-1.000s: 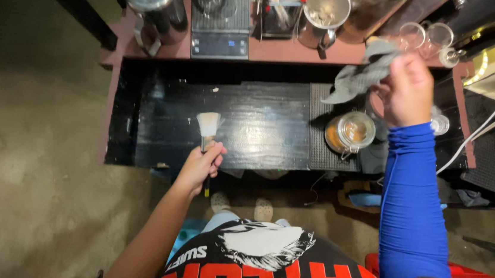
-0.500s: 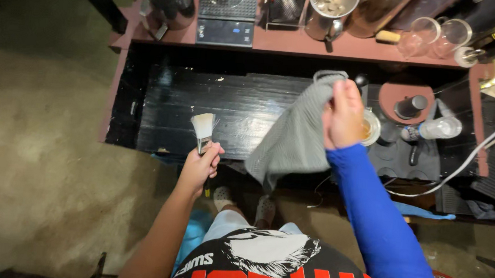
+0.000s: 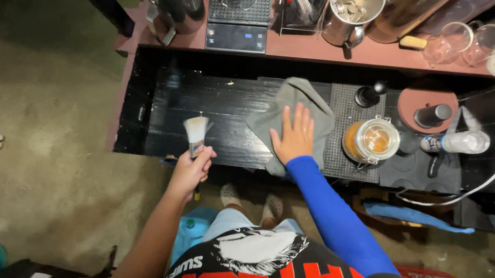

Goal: The person wipes a black mat and a wooden tray with a grey cloth. They then use a brush to apply a liquid finish to the wooden tray and the black mat on the counter.

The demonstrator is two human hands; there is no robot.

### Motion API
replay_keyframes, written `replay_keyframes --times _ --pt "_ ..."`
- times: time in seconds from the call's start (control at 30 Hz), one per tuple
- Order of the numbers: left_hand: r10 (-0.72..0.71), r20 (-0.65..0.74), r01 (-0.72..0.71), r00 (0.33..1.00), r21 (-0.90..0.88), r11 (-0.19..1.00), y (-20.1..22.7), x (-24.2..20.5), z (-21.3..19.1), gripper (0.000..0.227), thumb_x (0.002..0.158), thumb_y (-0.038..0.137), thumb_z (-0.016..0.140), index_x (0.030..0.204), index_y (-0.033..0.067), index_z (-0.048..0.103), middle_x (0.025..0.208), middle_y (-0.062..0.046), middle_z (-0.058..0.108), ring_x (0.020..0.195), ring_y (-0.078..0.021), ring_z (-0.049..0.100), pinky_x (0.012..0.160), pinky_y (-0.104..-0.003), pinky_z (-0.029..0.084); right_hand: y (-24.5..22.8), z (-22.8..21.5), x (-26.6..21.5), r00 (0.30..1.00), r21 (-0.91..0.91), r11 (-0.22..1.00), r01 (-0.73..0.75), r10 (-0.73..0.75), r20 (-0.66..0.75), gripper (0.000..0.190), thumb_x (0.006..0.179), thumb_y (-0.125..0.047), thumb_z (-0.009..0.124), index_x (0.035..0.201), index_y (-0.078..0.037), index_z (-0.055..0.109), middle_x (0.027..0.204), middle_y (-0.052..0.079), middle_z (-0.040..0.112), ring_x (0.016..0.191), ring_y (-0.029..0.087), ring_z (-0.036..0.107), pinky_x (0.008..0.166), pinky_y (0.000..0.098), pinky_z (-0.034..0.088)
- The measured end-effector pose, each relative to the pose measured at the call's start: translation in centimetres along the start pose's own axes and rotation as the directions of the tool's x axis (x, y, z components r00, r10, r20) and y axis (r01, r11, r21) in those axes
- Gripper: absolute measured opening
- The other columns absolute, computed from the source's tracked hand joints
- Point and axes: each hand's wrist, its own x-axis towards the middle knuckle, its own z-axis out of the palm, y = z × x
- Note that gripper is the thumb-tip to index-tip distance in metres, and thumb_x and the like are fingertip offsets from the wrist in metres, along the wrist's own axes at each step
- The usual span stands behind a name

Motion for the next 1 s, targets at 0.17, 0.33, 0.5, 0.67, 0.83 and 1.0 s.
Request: replay_keyframes --times 0.17,0.33,0.5,0.67,0.83,1.0 --pt "0.021 0.080 -0.023 0.997 0.022 0.999 2.1 2.2 -0.8 0.022 0.101 0.027 0.061 0.092 0.0071 0.063 0.062 0.004 0.045 0.048 -0.0043 0.036 0.043 -0.023 0.028 -1.9 -3.4 -1.8 0.986 -0.092 0.982 -0.163 0.166 0.022 0.087 0.084 -0.059 0.067 0.156 -0.019 0.039 0.158 0.036 0.018 0.148 0.051 0.020 0.119 0.0582 0.018" --pt "0.059 0.114 -0.066 0.992 0.058 0.996 4.7 5.4 -1.8 0.024 0.101 0.028 0.062 0.091 0.0064 0.064 0.063 0.004 0.046 0.049 -0.0040 0.036 0.043 -0.023 0.029 1.0 -1.7 2.5 0.984 -0.038 0.989 -0.145 0.140 -0.111 0.099 0.083 -0.058 0.069 0.155 0.002 0.035 0.161 0.034 0.023 0.149 0.049 0.023 0.120 0.0573 0.020" --pt "0.058 0.144 -0.070 0.988 0.080 0.994 5.1 7.2 -2.6 0.024 0.100 0.028 0.061 0.092 0.0059 0.066 0.061 0.005 0.045 0.048 -0.0041 0.037 0.043 -0.023 0.028 5.3 2.5 8.2 0.979 -0.130 0.983 -0.130 0.106 -0.175 0.076 0.094 -0.044 0.064 0.146 0.008 0.045 0.154 0.031 0.041 0.147 0.047 0.035 0.122 0.0563 0.027" --pt "0.190 0.108 -0.201 0.976 0.098 0.975 4.5 8.0 -5.1 0.025 0.101 0.026 0.063 0.090 0.0043 0.068 0.061 0.007 0.046 0.050 -0.0023 0.039 0.045 -0.022 0.030 6.4 2.8 15.6 0.973 -0.160 0.987 -0.008 -0.029 -0.230 0.046 0.094 -0.036 0.061 0.123 0.000 0.069 0.131 0.025 0.064 0.126 0.045 0.053 0.111 0.0569 0.035" --pt "0.173 0.121 -0.169 0.977 -0.039 0.985 4.2 7.2 -9.1 0.021 0.100 0.022 0.064 0.088 0.0045 0.065 0.060 0.007 0.043 0.047 -0.0021 0.035 0.044 -0.022 0.026 2.0 0.0 21.9 0.986 0.002 0.989 -0.149 0.148 -0.073 0.040 0.100 -0.037 0.056 0.119 -0.005 0.071 0.124 0.021 0.069 0.118 0.043 0.059 0.106 0.0533 0.042" --pt "0.202 0.186 -0.181 0.962 -0.121 0.976 3.8 5.6 -13.1 0.015 0.100 0.017 0.063 0.092 0.0045 0.064 0.062 0.007 0.045 0.049 -0.0025 0.037 0.046 -0.022 0.028 -3.0 1.2 24.7 0.983 -0.015 0.984 -0.178 0.177 -0.047 0.040 0.098 -0.035 0.056 0.122 -0.005 0.069 0.126 0.022 0.068 0.120 0.043 0.059 0.107 0.0531 0.041"
